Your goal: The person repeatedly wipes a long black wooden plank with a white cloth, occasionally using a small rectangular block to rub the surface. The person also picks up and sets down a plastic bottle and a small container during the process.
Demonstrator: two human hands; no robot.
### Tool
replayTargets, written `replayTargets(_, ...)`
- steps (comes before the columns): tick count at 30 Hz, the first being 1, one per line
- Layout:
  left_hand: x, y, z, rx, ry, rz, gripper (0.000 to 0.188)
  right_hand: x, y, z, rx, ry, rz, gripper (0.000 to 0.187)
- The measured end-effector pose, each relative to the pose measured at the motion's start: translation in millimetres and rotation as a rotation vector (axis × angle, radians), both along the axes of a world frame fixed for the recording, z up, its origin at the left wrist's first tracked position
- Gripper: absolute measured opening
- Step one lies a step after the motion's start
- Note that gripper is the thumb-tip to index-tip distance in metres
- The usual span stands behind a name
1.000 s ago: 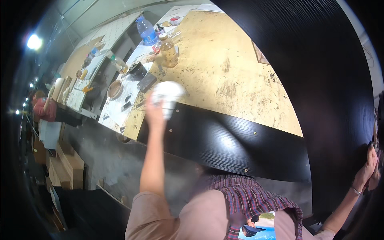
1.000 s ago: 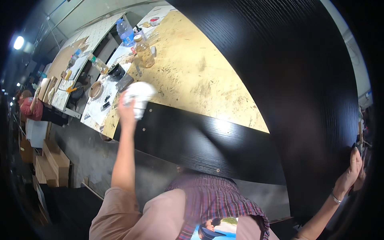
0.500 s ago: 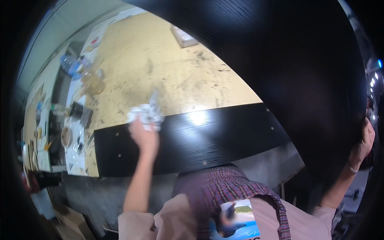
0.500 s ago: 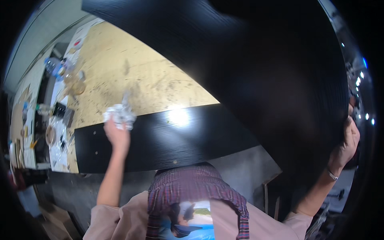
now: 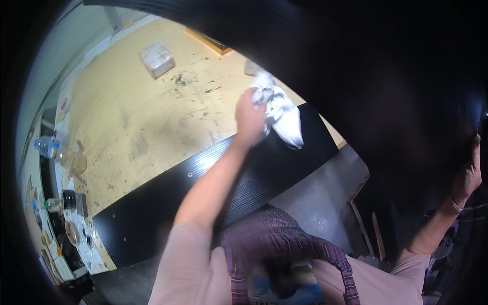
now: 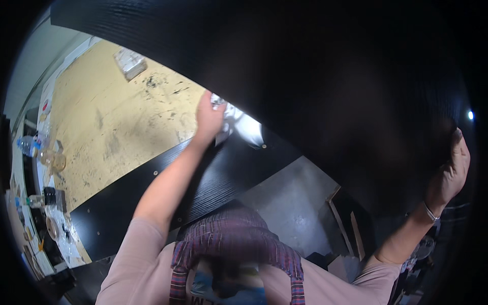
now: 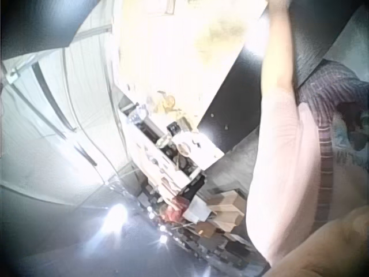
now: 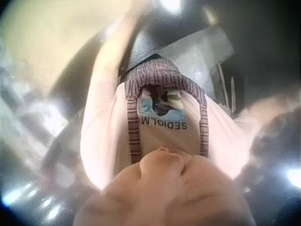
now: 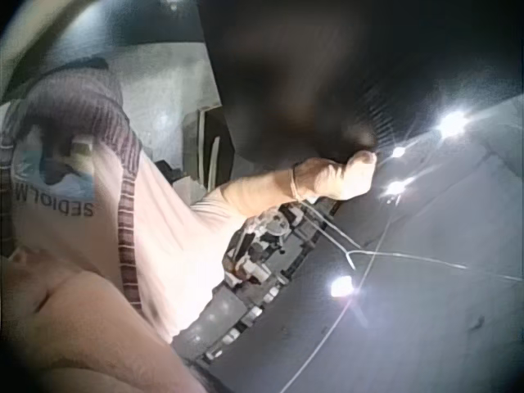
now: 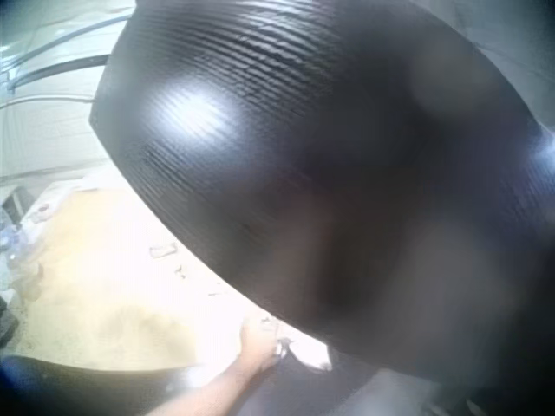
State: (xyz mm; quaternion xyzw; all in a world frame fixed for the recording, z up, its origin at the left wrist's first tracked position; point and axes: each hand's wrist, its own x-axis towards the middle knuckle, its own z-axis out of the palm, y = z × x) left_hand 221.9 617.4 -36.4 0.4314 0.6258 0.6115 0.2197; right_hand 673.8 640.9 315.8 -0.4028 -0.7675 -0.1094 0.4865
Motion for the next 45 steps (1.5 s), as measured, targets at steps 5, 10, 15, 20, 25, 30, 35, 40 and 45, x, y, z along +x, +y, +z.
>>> replayTargets(5,201.3,-41.8,-62.3,0.022,0.484,-0.942,0.028,-21.1,7.3,3.8,-0.161,0.161,0.149,0.033)
replayTargets(10,184.8,-62.8,59.6,-0.154,-0.013,-1.527,0.040,-16.4,-7.2,-1.5,-0.182,0.244,0.111,0.033)
replayTargets(15,132.6,8.9,16.0,-0.006,0.603,-0.634,0.013,-47.4,5.8,-8.5,-0.304,0.095,0.170,0.032)
replayTargets(20,82.6,-97.7,-32.7,-0.103,0.783,-0.411,0.039,-93.3,29.9,-38.6,-0.450,0.080,0.328,0.036)
replayTargets(25,31.0,-273.4,-18.8,-0.204,0.544,-0.073,0.035,-122.9,52.9,-81.3,-0.527,0.044,0.366,0.035)
replayTargets(30,17.6,-326.0,-16.1,-0.226,0.389,0.349,0.028,-207.6,48.1,-98.6,-0.741,-0.180,0.649,0.039)
replayTargets(35,8.3,-366.7,-12.8,-0.375,0.563,0.418,0.037,-274.5,34.8,-129.3,-0.896,-0.264,0.797,0.038)
replayTargets(40,-13.4,-578.6,-46.0,-0.578,0.297,1.260,0.042,-325.8,8.3,-175.0,-1.084,-0.358,0.847,0.036)
replayTargets(45,45.0,-699.1,-14.6,0.096,-0.221,1.805,0.036,-373.9,-8.2,-246.7,-1.280,-0.382,0.991,0.035)
